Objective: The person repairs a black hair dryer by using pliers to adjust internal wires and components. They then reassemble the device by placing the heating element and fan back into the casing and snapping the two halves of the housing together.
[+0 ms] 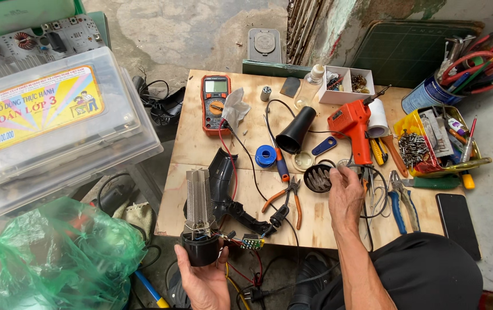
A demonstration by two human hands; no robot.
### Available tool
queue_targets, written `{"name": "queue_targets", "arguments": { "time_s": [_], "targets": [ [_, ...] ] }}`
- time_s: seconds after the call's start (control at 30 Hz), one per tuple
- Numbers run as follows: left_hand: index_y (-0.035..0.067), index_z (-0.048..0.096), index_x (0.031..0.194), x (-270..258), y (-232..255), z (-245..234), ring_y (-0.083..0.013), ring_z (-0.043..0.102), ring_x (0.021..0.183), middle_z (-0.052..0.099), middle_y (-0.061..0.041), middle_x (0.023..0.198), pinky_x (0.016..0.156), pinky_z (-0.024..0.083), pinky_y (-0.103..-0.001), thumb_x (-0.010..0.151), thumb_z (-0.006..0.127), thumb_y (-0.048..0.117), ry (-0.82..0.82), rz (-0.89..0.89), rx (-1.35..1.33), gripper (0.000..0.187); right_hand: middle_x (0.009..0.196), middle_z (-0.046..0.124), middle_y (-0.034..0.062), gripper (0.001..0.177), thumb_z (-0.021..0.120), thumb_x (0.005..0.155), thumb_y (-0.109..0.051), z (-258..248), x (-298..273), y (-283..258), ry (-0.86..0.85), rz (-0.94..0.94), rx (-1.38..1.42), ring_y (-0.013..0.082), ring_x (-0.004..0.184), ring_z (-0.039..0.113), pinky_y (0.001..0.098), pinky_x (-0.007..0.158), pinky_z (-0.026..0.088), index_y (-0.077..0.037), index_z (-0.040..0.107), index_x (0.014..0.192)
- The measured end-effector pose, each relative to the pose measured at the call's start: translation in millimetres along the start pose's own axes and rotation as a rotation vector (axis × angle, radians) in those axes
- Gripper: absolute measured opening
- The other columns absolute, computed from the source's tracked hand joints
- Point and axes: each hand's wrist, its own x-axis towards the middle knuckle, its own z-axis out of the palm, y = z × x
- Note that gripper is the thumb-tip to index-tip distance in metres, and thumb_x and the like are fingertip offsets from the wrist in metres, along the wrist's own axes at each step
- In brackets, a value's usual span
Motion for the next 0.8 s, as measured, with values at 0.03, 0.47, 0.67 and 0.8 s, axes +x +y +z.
{"name": "queue_targets", "arguments": {
  "time_s": [0.03,0.47,0.67,0.8],
  "targets": [
    [0.007,0.065,0.152,0.6,-0.1,0.1,-0.0412,0.073,0.108,0.075,-0.023,0.128,0.088,0.059,-0.048,0.107,0.053,0.066,0.001,0.001,-0.001,0.075,0.139,0.075,0.0149,0.052,0.064,0.104,-0.034,2.2,-2.3,-8.0,-0.002,-0.001,0.0,0.0245,0.133,0.07,0.0351,0.112,0.055,-0.002,0.07,0.145],
    [0.008,0.067,0.152,27.2,-14.4,-15.5,-0.0408,0.074,0.103,0.076,-0.024,0.125,0.081,0.061,-0.05,0.107,0.054,0.066,-0.006,0.015,0.001,0.075,0.121,0.072,0.0131,0.069,0.066,0.094,-0.05,83.5,104.3,-94.4,-0.162,0.167,-0.254,0.0262,0.098,0.074,0.0442,0.084,0.058,-0.005,0.056,0.146],
    [0.009,0.065,0.154,33.6,-11.1,-14.7,-0.041,0.073,0.105,0.075,-0.022,0.128,0.081,0.061,-0.052,0.106,0.054,0.066,0.016,0.008,0.006,0.075,0.126,0.076,0.0199,0.067,0.082,0.095,-0.039,115.1,129.6,-81.5,-0.233,0.391,-0.184,0.0315,0.109,0.079,0.0413,0.089,0.069,0.001,0.061,0.145],
    [0.008,0.067,0.151,29.6,-9.6,-13.8,-0.0387,0.074,0.101,0.077,-0.021,0.124,0.081,0.061,-0.05,0.106,0.056,0.065,0.021,0.007,0.001,0.073,0.109,0.076,0.017,0.066,0.084,0.086,-0.034,104.4,125.7,-75.1,-0.188,0.452,0.066,0.026,0.093,0.077,0.0384,0.069,0.067,-0.007,0.053,0.138]
  ]
}}
